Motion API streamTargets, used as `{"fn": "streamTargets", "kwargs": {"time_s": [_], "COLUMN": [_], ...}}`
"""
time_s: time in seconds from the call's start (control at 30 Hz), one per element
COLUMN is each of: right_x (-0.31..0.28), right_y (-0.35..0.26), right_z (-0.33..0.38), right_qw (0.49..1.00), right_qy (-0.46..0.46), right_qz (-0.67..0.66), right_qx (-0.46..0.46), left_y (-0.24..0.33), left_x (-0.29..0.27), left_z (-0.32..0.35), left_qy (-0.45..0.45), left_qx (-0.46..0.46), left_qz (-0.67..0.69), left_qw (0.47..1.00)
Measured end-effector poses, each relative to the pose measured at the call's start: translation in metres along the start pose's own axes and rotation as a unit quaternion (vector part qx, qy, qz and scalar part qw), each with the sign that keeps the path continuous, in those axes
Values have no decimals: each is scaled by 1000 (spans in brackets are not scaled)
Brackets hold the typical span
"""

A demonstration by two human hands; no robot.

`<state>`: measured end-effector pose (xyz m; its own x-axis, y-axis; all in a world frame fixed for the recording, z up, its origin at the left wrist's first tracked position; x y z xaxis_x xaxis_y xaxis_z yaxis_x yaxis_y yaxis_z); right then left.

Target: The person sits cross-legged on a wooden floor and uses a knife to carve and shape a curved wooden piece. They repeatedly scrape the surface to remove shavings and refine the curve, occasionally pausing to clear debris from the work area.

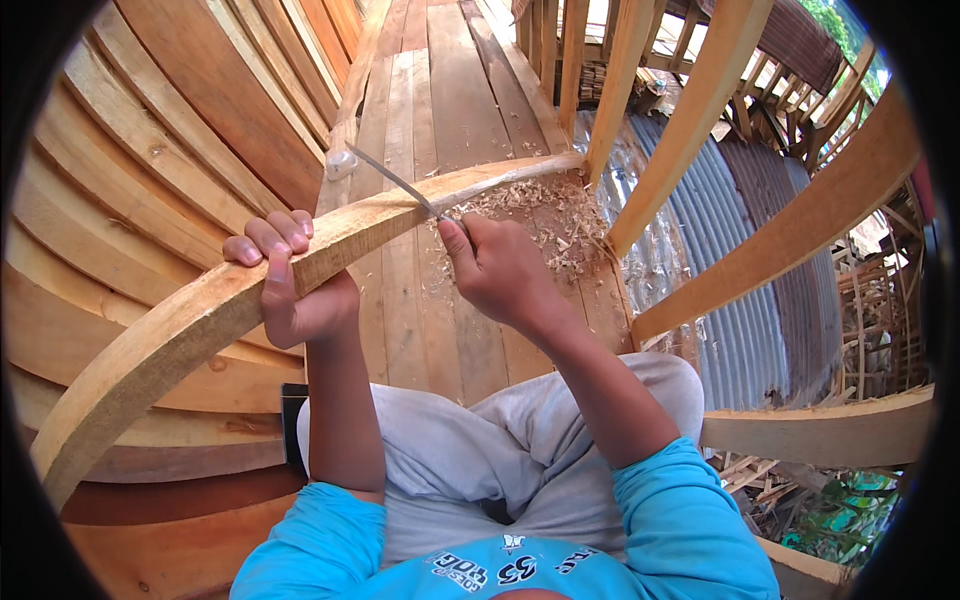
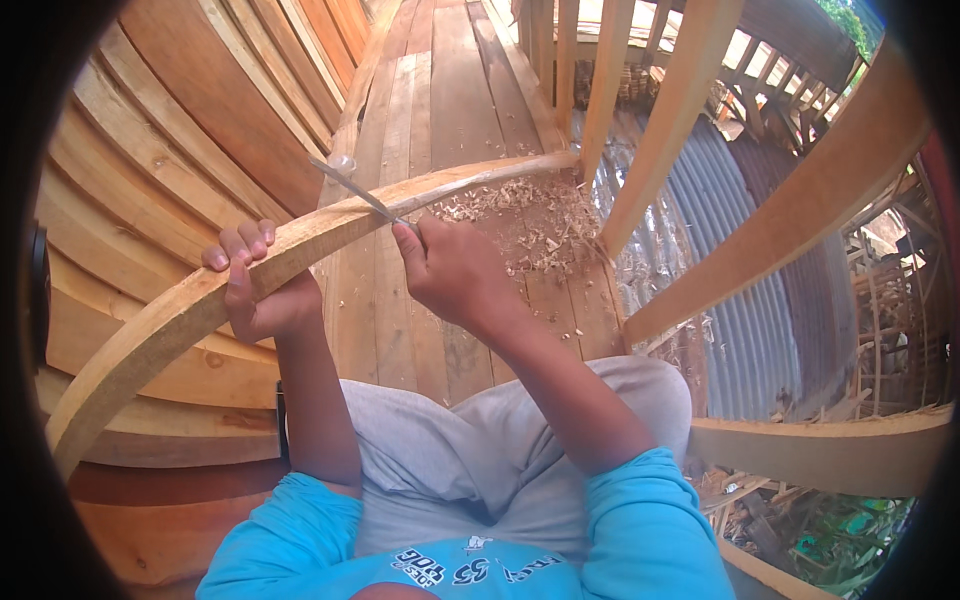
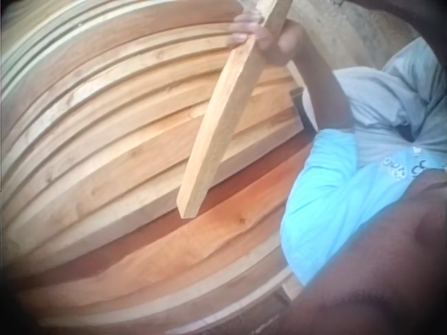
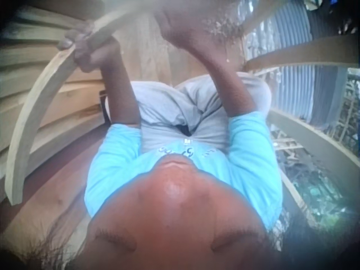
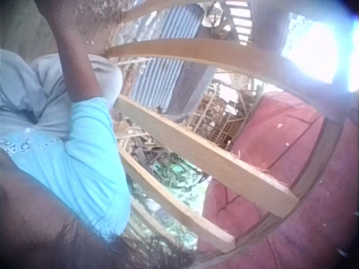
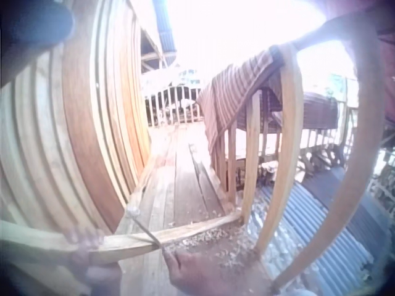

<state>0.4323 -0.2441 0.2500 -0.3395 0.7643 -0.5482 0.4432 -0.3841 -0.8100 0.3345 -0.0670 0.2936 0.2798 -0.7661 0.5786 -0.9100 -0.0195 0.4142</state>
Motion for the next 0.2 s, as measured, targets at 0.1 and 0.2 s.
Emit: {"fn": "streamTargets", "kwargs": {"time_s": [0.1,0.2], "right_x": [-7,-10], "right_y": [46,48], "right_z": [-16,-20], "right_qw": [998,996], "right_qy": [42,-7], "right_qz": [-14,8], "right_qx": [38,89], "left_y": [-3,-1], "left_x": [-2,-6], "left_z": [-1,0], "left_qy": [-9,-31], "left_qx": [-10,-5], "left_qz": [18,29], "left_qw": [1000,999]}}
Point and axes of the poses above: each hand's wrist, its own z-axis away from the middle knuckle, its own x-axis out of the palm, y = z × x, the point moved 2 cm from there along -z, towards the middle knuckle, and after that the axes turned 5 degrees about -z, right-handed, at the moved point
